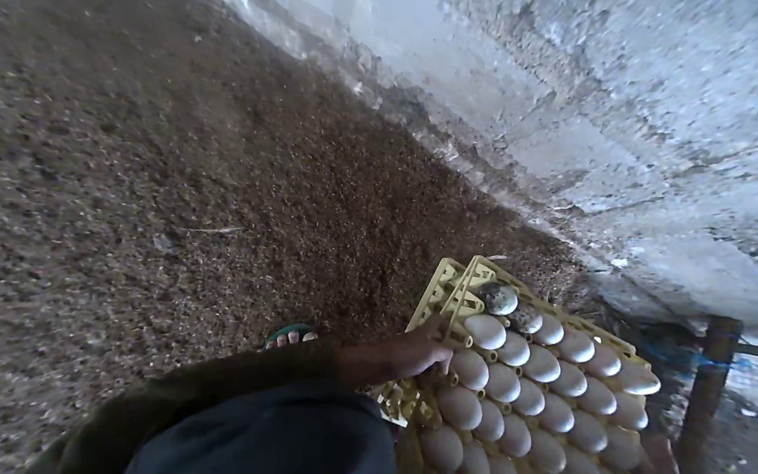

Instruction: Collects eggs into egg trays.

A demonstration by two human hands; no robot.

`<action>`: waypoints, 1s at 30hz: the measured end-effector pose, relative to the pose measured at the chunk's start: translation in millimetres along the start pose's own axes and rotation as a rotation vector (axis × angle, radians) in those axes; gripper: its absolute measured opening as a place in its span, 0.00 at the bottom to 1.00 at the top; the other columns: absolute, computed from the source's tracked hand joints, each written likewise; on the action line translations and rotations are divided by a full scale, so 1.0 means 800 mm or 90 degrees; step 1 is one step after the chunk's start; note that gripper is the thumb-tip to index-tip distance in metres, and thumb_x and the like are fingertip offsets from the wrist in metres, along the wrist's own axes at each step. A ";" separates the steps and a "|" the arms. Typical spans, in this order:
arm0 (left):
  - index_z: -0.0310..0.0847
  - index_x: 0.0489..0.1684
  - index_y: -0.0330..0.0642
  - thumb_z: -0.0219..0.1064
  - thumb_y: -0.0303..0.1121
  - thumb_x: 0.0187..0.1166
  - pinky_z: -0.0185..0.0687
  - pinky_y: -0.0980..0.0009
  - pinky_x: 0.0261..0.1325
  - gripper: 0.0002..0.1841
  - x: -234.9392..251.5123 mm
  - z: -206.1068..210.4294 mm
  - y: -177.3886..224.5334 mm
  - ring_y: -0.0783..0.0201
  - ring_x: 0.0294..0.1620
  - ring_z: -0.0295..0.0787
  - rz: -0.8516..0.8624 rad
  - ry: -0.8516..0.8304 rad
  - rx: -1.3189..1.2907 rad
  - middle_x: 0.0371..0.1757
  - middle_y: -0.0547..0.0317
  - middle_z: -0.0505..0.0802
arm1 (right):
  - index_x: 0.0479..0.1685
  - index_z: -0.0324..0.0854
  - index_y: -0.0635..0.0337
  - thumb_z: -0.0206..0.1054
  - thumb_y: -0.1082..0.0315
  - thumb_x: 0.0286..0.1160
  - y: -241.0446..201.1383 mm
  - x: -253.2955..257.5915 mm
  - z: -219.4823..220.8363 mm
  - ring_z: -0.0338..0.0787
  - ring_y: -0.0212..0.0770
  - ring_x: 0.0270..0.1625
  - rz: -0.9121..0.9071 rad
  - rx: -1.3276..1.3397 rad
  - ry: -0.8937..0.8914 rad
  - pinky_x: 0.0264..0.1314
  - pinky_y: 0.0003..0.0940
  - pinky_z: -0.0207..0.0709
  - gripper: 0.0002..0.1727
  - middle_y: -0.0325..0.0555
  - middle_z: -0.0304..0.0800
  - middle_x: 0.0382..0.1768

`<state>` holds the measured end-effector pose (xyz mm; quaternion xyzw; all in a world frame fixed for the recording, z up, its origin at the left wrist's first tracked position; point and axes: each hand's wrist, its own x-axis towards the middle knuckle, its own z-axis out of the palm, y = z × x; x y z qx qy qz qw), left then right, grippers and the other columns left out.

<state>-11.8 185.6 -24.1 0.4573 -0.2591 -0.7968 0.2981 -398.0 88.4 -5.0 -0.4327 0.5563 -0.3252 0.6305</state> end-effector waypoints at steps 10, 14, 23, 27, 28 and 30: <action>0.17 0.94 0.54 0.52 0.26 0.81 0.69 0.76 0.24 0.46 -0.009 0.000 0.004 0.74 0.25 0.74 -0.021 -0.068 -0.032 0.41 0.58 0.80 | 0.45 0.89 0.39 0.33 0.51 0.95 0.013 -0.019 0.004 0.94 0.20 0.49 -0.066 0.031 0.029 0.56 0.23 0.88 0.31 0.24 0.98 0.42; 0.23 0.94 0.50 0.53 0.25 0.79 0.70 0.75 0.27 0.45 -0.015 -0.006 0.015 0.74 0.29 0.75 0.021 -0.066 -0.010 0.48 0.55 0.80 | 0.50 0.81 0.46 0.31 0.59 0.95 -0.004 -0.022 0.035 0.92 0.17 0.51 -0.124 -0.072 0.103 0.60 0.20 0.85 0.26 0.20 0.96 0.42; 0.66 0.76 0.43 0.43 0.42 0.92 0.83 0.78 0.44 0.21 -0.072 -0.096 0.020 0.78 0.43 0.85 0.258 0.238 -0.117 0.49 0.65 0.87 | 0.52 0.78 0.44 0.36 0.59 0.94 -0.063 0.041 0.161 0.89 0.10 0.48 -0.142 -0.207 -0.074 0.57 0.15 0.84 0.21 0.11 0.93 0.40; 0.82 0.54 0.54 0.34 0.59 0.93 0.80 0.80 0.30 0.29 -0.111 -0.179 0.013 0.78 0.29 0.83 0.229 0.427 -0.077 0.34 0.70 0.90 | 0.60 0.75 0.49 0.44 0.53 0.92 -0.043 0.087 0.272 0.90 0.19 0.47 -0.032 -0.153 -0.193 0.51 0.23 0.88 0.18 0.21 0.90 0.42; 0.82 0.58 0.55 0.33 0.61 0.91 0.84 0.76 0.36 0.31 -0.117 -0.205 0.004 0.76 0.34 0.86 0.229 0.453 -0.060 0.39 0.68 0.91 | 0.61 0.75 0.52 0.42 0.53 0.91 -0.033 0.101 0.300 0.90 0.23 0.46 0.010 -0.142 -0.209 0.49 0.26 0.88 0.20 0.27 0.90 0.43; 0.82 0.66 0.56 0.33 0.67 0.88 0.90 0.65 0.47 0.35 -0.125 -0.264 -0.023 0.68 0.45 0.91 0.230 0.480 -0.049 0.48 0.63 0.94 | 0.67 0.75 0.56 0.38 0.50 0.93 -0.009 0.125 0.349 0.90 0.32 0.49 0.079 -0.163 -0.236 0.48 0.35 0.88 0.26 0.39 0.89 0.48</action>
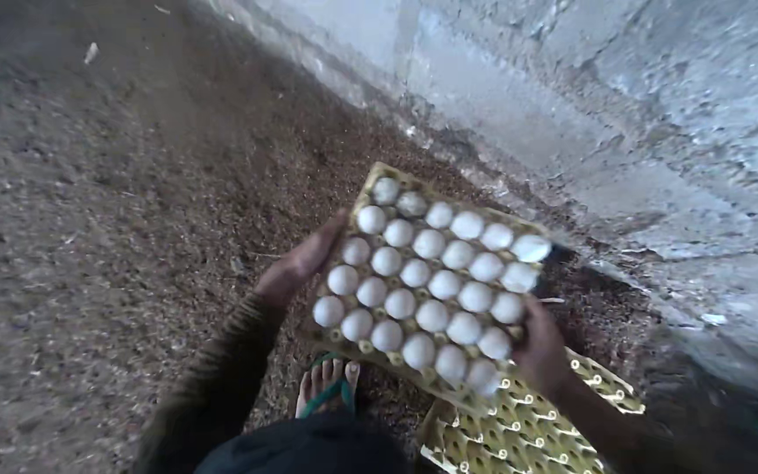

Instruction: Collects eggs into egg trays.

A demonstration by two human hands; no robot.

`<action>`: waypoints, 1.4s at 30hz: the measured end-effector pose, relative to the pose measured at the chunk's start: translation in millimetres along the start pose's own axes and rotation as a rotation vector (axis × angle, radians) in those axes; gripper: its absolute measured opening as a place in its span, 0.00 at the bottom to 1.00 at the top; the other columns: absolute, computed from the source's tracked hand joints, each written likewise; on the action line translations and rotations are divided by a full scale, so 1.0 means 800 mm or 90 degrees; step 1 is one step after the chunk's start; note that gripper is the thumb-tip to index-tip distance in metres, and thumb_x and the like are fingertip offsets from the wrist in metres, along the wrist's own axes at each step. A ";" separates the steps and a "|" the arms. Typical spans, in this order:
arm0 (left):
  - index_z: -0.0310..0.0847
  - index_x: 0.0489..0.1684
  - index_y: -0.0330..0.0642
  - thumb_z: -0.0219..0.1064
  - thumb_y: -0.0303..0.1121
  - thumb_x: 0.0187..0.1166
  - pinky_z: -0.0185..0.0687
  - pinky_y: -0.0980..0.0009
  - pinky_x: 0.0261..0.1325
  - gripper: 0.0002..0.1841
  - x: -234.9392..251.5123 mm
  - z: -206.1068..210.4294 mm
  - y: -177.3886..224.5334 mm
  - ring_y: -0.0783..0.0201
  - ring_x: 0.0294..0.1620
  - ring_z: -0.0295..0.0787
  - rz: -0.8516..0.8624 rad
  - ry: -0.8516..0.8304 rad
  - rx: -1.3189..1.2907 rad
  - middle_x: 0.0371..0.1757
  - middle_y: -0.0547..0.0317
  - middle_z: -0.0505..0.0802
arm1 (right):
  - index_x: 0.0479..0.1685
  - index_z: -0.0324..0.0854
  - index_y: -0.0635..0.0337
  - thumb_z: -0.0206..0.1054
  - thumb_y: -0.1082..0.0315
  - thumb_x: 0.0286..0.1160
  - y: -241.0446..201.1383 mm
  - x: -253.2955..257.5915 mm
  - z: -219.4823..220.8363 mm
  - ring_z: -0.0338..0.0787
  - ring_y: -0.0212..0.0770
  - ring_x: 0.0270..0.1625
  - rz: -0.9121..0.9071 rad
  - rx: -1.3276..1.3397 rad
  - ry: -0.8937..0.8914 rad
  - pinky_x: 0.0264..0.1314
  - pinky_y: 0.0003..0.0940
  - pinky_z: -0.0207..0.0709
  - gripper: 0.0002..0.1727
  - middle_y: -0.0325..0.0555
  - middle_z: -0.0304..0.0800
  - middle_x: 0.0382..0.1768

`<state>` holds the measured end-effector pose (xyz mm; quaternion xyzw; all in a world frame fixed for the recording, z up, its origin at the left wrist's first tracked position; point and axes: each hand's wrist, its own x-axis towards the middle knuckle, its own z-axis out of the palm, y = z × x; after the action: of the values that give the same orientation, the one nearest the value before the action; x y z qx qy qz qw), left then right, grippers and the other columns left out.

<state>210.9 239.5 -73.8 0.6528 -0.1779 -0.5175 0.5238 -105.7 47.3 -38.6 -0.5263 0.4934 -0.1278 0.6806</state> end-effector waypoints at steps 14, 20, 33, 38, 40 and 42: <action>0.77 0.74 0.47 0.31 0.74 0.82 0.79 0.51 0.51 0.45 0.061 -0.116 -0.111 0.53 0.46 0.84 -0.245 0.186 0.221 0.54 0.45 0.89 | 0.87 0.60 0.64 0.46 0.44 0.93 0.069 0.053 0.100 0.74 0.55 0.82 0.279 -0.213 -0.140 0.82 0.58 0.69 0.36 0.63 0.72 0.80; 0.67 0.84 0.45 0.31 0.65 0.90 0.74 0.42 0.62 0.40 0.054 -0.104 -0.077 0.43 0.63 0.81 -0.281 0.215 0.272 0.72 0.36 0.81 | 0.72 0.81 0.65 0.60 0.59 0.87 0.009 -0.018 -0.023 0.88 0.45 0.68 -0.083 -0.470 -0.271 0.72 0.39 0.81 0.23 0.59 0.83 0.71; 0.50 0.93 0.38 0.64 0.48 0.85 0.63 0.48 0.86 0.41 -0.031 0.289 -0.082 0.42 0.87 0.64 -0.177 -0.273 0.406 0.88 0.35 0.65 | 0.82 0.70 0.63 0.45 0.43 0.93 0.196 -0.142 -0.298 0.84 0.63 0.71 0.330 -0.431 0.211 0.75 0.63 0.73 0.35 0.67 0.81 0.72; 0.49 0.93 0.41 0.63 0.46 0.86 0.69 0.49 0.82 0.39 -0.038 0.312 -0.101 0.48 0.82 0.73 -0.229 -0.269 0.338 0.84 0.39 0.73 | 0.93 0.55 0.60 0.43 0.39 0.92 0.213 -0.144 -0.272 0.75 0.68 0.79 0.345 -0.345 0.245 0.78 0.68 0.68 0.41 0.68 0.68 0.84; 0.54 0.90 0.40 0.66 0.45 0.83 0.75 0.47 0.76 0.38 -0.038 0.313 -0.102 0.47 0.74 0.80 -0.230 -0.267 0.353 0.76 0.37 0.81 | 0.93 0.54 0.60 0.45 0.42 0.93 0.216 -0.150 -0.260 0.72 0.66 0.83 0.329 -0.345 0.277 0.81 0.67 0.64 0.39 0.68 0.68 0.84; 0.56 0.89 0.39 0.70 0.45 0.79 0.77 0.43 0.72 0.40 -0.040 0.309 -0.097 0.43 0.70 0.83 -0.249 -0.276 0.383 0.70 0.35 0.84 | 0.92 0.52 0.64 0.47 0.49 0.94 0.215 -0.158 -0.249 0.62 0.66 0.89 0.299 -0.329 0.311 0.88 0.66 0.55 0.36 0.70 0.59 0.88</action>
<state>-39.3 170.6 -105.0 0.6741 -0.2999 -0.6576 0.1525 -386.8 88.4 -107.2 -0.5074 0.7625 0.0373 0.3996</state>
